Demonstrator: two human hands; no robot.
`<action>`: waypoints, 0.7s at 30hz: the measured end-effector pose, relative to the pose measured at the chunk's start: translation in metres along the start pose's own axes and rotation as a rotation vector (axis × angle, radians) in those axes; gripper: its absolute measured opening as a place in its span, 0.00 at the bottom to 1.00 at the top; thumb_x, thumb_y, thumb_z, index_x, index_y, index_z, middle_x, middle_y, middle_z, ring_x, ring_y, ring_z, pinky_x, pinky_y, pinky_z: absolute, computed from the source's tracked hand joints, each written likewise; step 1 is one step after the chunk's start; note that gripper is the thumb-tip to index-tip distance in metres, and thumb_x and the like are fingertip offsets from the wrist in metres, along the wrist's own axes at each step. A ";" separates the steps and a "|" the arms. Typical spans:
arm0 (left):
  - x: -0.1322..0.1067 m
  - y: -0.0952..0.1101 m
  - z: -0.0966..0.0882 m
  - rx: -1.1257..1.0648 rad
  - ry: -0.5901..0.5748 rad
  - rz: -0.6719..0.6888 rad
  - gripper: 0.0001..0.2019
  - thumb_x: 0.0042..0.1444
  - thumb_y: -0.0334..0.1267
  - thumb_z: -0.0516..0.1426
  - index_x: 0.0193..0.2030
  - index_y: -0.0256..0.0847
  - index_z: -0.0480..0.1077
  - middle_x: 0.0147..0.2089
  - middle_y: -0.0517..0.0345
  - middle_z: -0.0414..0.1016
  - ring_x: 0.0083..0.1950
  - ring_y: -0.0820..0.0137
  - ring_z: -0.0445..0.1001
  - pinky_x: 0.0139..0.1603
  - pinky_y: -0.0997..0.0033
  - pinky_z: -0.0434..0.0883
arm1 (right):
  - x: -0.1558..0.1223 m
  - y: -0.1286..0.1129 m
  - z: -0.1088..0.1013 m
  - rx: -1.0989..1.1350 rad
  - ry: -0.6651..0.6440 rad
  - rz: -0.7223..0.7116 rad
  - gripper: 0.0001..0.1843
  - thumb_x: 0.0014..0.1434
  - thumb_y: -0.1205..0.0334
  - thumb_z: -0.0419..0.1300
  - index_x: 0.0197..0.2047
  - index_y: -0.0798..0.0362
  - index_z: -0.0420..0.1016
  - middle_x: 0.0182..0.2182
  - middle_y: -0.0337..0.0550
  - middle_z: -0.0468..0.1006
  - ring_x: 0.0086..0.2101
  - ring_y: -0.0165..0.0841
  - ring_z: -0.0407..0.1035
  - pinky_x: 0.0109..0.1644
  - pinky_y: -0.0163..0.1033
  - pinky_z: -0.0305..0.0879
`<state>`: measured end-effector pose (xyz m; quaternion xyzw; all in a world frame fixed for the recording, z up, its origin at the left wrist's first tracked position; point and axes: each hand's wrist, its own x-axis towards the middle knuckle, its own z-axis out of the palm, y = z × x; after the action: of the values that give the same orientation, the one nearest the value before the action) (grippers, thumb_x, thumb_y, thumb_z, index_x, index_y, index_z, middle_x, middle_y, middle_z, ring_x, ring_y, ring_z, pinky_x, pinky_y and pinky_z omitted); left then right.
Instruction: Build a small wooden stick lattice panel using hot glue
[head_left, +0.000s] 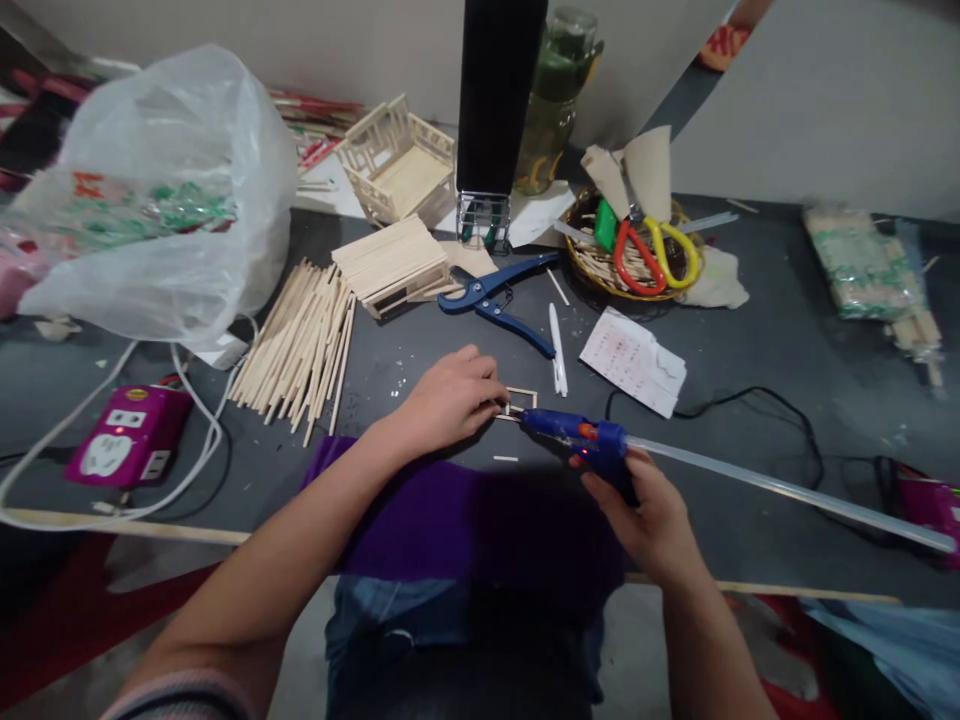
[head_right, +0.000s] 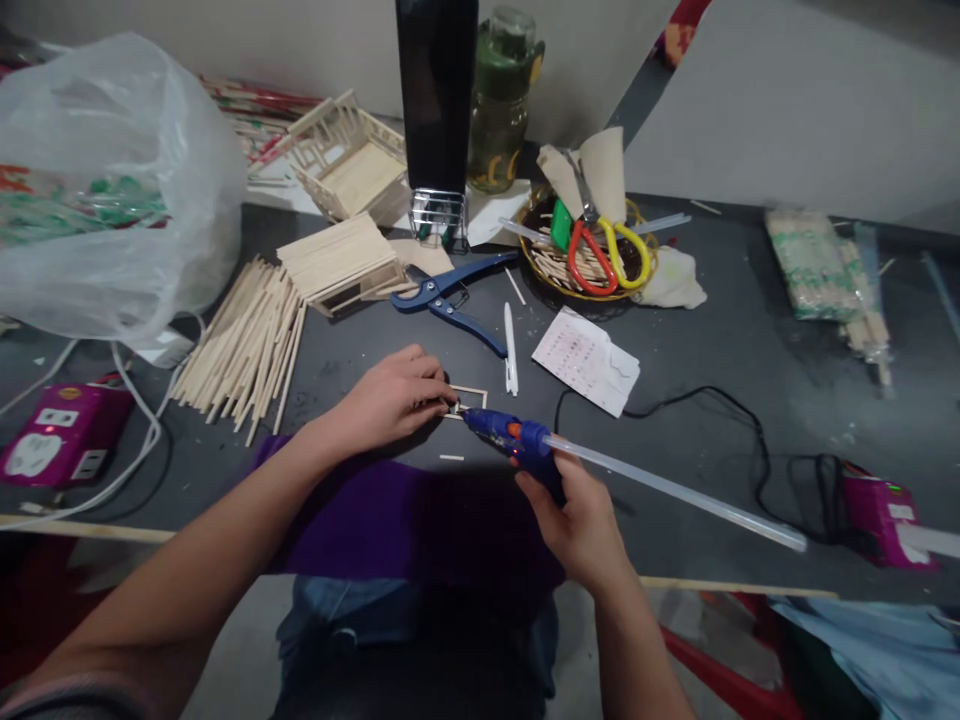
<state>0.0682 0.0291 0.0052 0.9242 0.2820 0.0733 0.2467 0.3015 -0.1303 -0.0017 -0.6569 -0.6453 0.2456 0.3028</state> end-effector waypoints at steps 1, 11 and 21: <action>0.000 0.000 0.000 0.004 -0.008 0.000 0.10 0.64 0.35 0.54 0.43 0.40 0.77 0.41 0.51 0.73 0.44 0.64 0.65 0.43 0.66 0.62 | 0.000 0.000 0.000 0.009 -0.003 0.002 0.13 0.64 0.57 0.59 0.50 0.48 0.76 0.41 0.43 0.82 0.40 0.35 0.77 0.45 0.36 0.74; 0.001 0.000 0.002 0.028 -0.037 0.000 0.10 0.64 0.36 0.54 0.44 0.41 0.77 0.41 0.51 0.73 0.44 0.63 0.65 0.42 0.65 0.62 | 0.003 -0.002 -0.001 0.036 -0.039 -0.009 0.09 0.64 0.60 0.59 0.48 0.48 0.75 0.37 0.40 0.82 0.35 0.33 0.77 0.41 0.33 0.73; 0.002 -0.001 0.002 0.019 -0.037 0.003 0.10 0.64 0.36 0.54 0.43 0.40 0.77 0.40 0.52 0.73 0.44 0.64 0.65 0.42 0.65 0.61 | 0.002 0.000 0.000 0.031 -0.027 -0.001 0.08 0.64 0.59 0.59 0.46 0.48 0.75 0.37 0.41 0.82 0.35 0.33 0.77 0.39 0.33 0.73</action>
<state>0.0701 0.0295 0.0029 0.9282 0.2767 0.0539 0.2429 0.3009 -0.1286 -0.0016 -0.6485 -0.6458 0.2640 0.3045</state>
